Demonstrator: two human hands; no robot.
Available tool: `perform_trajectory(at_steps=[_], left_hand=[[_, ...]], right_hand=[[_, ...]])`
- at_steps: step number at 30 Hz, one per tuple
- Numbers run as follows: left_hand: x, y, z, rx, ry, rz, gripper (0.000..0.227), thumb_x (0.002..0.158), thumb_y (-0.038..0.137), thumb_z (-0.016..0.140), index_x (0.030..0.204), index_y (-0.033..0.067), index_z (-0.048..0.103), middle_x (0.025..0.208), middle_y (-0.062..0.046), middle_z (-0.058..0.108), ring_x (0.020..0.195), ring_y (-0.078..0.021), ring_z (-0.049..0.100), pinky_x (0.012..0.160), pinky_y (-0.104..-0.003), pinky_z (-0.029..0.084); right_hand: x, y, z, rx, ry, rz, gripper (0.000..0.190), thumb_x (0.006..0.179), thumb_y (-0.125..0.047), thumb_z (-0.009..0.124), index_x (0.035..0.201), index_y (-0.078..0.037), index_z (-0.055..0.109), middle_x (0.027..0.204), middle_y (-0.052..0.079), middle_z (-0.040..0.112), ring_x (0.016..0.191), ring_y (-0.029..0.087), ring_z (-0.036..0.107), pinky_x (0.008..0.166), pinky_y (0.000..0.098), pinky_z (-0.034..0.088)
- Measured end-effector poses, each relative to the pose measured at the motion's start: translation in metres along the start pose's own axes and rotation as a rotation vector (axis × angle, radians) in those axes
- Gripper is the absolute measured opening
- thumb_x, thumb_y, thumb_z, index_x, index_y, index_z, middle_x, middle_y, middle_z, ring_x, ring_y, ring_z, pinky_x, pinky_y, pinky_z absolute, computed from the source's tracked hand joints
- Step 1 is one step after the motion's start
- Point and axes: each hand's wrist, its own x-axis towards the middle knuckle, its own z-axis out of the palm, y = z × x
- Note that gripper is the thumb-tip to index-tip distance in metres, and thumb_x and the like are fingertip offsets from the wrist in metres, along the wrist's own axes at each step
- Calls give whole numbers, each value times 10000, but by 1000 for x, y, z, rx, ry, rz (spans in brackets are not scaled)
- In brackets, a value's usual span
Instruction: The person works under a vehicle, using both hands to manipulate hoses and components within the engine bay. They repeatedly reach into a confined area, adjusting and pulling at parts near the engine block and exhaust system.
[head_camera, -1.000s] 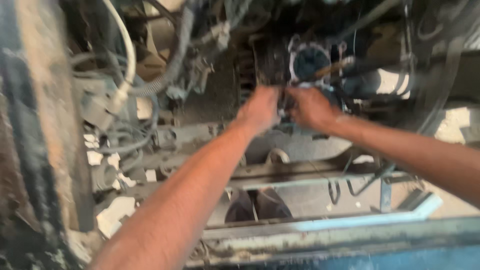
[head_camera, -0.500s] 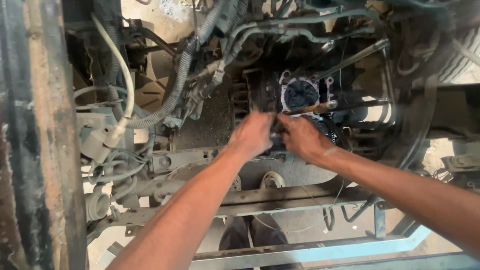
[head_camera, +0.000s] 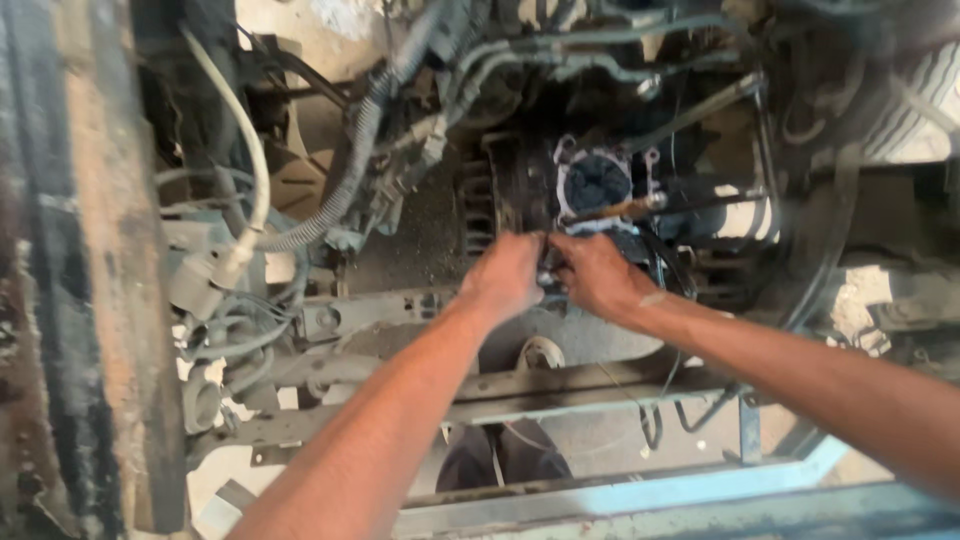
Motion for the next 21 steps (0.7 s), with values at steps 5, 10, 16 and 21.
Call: perform_trajectory(at_steps=[5,10,16,21], left_hand=[[0,0,-3,-109,89,-10,360,734,84,751,1072,31,637,938,-249,699,940,-444,686,782,-505,573],[6,5,-3,-49,58,30,395,702,78,765,1073,37,637,936,-249,702,954,-433,702,820,-479,586],[16,3,-10,0,-12,-6,428,702,87,783,1103,55,637,987,-237,709,984,-434,682,810,-493,576],[8,3,0,-19,37,12,399,694,115,805,1052,31,652,981,-248,698,972,-432,685,822,-485,580]], right_hand=[[3,2,-13,43,6,-1,373,838,1,654,1207,-45,622,943,234,716,905,430,692,772,499,551],[0,-17,-28,66,-11,79,392,828,-30,693,1214,-69,635,975,231,722,950,436,678,792,506,542],[7,-12,-21,245,26,114,382,832,42,565,1188,-74,641,998,176,735,902,372,728,763,458,585],[1,-17,-29,81,-17,57,482,808,30,640,1279,-73,621,980,226,727,950,423,692,794,493,548]])
